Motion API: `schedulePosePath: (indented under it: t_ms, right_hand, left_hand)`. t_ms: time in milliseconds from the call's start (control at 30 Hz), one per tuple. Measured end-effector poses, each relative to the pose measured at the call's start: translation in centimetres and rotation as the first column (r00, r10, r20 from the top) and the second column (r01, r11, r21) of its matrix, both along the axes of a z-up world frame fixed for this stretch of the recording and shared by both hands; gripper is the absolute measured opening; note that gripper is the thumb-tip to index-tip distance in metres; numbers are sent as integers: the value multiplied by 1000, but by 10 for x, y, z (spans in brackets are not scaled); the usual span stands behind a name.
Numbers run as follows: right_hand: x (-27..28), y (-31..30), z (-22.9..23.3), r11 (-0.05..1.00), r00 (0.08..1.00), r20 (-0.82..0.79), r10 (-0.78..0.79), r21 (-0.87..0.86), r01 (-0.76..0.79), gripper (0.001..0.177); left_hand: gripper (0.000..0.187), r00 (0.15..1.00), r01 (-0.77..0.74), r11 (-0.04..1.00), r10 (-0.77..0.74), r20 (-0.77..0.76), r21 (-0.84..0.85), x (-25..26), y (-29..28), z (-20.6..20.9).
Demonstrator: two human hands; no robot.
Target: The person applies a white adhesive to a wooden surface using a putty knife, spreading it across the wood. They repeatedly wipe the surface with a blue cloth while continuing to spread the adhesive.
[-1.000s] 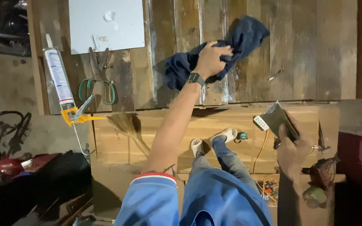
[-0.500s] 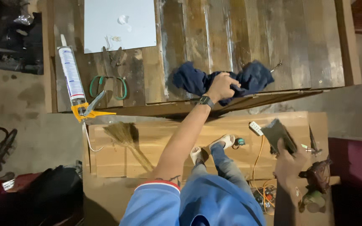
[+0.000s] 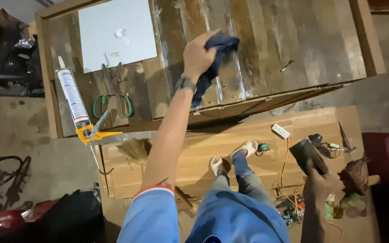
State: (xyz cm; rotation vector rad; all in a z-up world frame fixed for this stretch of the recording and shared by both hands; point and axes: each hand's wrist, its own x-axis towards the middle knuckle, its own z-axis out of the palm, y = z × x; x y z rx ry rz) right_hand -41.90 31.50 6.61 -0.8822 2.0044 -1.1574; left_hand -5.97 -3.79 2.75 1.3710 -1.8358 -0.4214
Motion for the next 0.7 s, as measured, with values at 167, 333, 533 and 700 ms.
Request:
schedulePosePath:
  t_ms: [167,333,533,700]
  right_hand:
    - [5,-20,12,998,999,12,52,-35,-51,56]
    - [-2,-34,3,992,990,118,76,-112,-63,40]
    - [6,-45,28,983,985,16,174,-61,-173,35]
    - [26,-44,54,979,978,54,199,-65,-196,34]
  left_hand:
    - [59,851,10,936,-193,489,352,-41,0,-47]
    - [49,914,66,996,-85,396,62,-51,14,-108]
    - [57,954,125,992,-117,275,-10,-72,64,-104]
    - [64,968,93,994,-76,239,-58,-84,98,-104]
